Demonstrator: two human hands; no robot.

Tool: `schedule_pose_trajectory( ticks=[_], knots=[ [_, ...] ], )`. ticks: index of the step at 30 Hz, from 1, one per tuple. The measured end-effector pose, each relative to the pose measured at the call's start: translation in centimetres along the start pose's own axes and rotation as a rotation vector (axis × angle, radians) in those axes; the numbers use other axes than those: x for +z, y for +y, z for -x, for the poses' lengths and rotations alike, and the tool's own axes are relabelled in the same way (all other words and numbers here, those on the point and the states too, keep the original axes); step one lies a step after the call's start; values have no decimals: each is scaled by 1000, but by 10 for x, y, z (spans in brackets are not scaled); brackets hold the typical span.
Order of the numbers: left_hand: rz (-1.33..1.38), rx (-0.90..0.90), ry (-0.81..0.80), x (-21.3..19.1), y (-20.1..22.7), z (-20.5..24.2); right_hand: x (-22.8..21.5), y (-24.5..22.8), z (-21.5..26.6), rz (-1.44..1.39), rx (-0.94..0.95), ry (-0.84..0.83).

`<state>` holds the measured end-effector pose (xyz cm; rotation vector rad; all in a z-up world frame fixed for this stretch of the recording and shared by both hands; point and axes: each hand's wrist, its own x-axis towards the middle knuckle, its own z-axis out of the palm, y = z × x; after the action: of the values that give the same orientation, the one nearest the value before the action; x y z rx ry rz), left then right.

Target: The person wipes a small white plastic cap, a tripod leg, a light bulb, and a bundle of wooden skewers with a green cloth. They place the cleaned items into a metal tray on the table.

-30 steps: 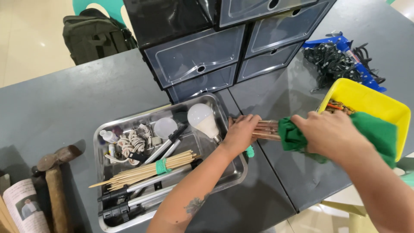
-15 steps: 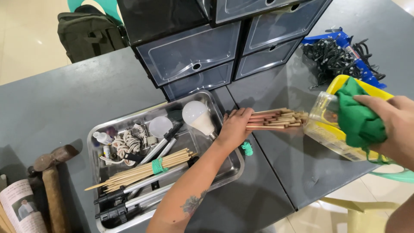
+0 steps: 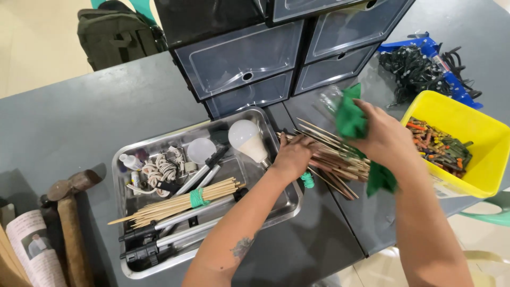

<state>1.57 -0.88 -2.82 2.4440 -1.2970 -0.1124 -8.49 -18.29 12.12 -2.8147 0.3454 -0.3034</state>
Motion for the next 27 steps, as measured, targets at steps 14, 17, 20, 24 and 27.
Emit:
schedule_pose_trajectory(
  ticks=[14, 17, 20, 24, 27],
  knots=[
    [-43, 53, -53, -5, 2, 4, 105, 40, -72, 184, 66, -350],
    [-29, 48, -37, -2, 1, 3, 97, 34, -66, 173, 26, -295],
    [-34, 73, -9, -8, -4, 7, 59, 17, -52, 85, -78, -173],
    [171, 210, 118, -30, -9, 33, -23, -48, 1, -237, -161, 8],
    [611, 87, 264, -112, 27, 94, -26, -97, 29, -422, -300, 55]
  ],
)
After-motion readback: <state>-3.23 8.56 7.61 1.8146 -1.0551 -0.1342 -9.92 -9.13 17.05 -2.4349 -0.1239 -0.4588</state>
